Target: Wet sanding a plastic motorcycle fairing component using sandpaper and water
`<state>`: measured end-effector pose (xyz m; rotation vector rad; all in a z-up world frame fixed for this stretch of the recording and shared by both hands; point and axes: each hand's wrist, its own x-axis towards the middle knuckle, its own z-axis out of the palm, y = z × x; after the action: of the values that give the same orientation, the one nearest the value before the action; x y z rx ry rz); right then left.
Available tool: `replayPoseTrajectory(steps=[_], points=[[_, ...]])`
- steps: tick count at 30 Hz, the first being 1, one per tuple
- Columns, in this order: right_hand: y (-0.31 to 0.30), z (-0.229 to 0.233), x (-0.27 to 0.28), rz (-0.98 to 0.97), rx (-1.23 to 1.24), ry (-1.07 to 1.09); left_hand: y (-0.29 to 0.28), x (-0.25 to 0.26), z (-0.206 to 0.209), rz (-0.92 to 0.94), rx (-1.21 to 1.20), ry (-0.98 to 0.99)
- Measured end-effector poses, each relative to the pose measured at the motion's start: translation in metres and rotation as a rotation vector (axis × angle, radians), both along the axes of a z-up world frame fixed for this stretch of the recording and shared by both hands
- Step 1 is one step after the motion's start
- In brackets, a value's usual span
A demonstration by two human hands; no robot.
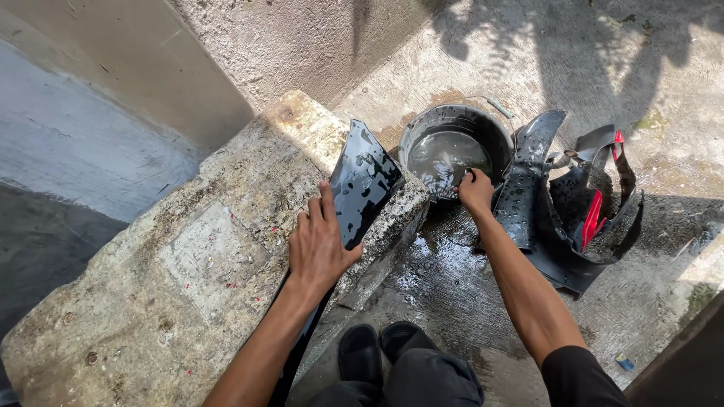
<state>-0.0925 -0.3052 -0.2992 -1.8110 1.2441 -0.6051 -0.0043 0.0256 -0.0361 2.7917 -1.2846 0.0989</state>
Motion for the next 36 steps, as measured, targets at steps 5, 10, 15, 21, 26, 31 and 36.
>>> replayPoseTrajectory(steps=[5, 10, 15, 21, 26, 31, 36], points=[[-0.089, -0.099, 0.024, 0.19, -0.038, 0.259, 0.0, 0.005, 0.005, -0.004, 0.007, 0.054], [-0.104, -0.095, 0.033, 0.376, -0.042, 0.556, -0.001, 0.005, -0.005, -0.001, 0.134, -0.057], [-0.098, -0.106, 0.05, 0.329, -0.135, 0.956, 0.002, 0.009, -0.026, -0.049, 0.172, -0.289], [-0.078, -0.075, 0.079, 0.491, 0.541, 0.441, 0.003, 0.008, -0.024, -0.079, 0.108, -0.251], [-0.056, -0.008, 0.047, 0.407, -0.036, 0.358, 0.001, 0.004, -0.02, -0.044, 0.082, -0.229], [-0.019, 0.064, 0.019, 0.239, -0.102, -0.143, -0.006, 0.008, -0.019, -0.031, -0.031, -0.06], [0.06, 0.119, -0.002, 0.199, -0.071, -0.563, -0.041, 0.015, -0.002, -0.011, -0.159, 0.042]])
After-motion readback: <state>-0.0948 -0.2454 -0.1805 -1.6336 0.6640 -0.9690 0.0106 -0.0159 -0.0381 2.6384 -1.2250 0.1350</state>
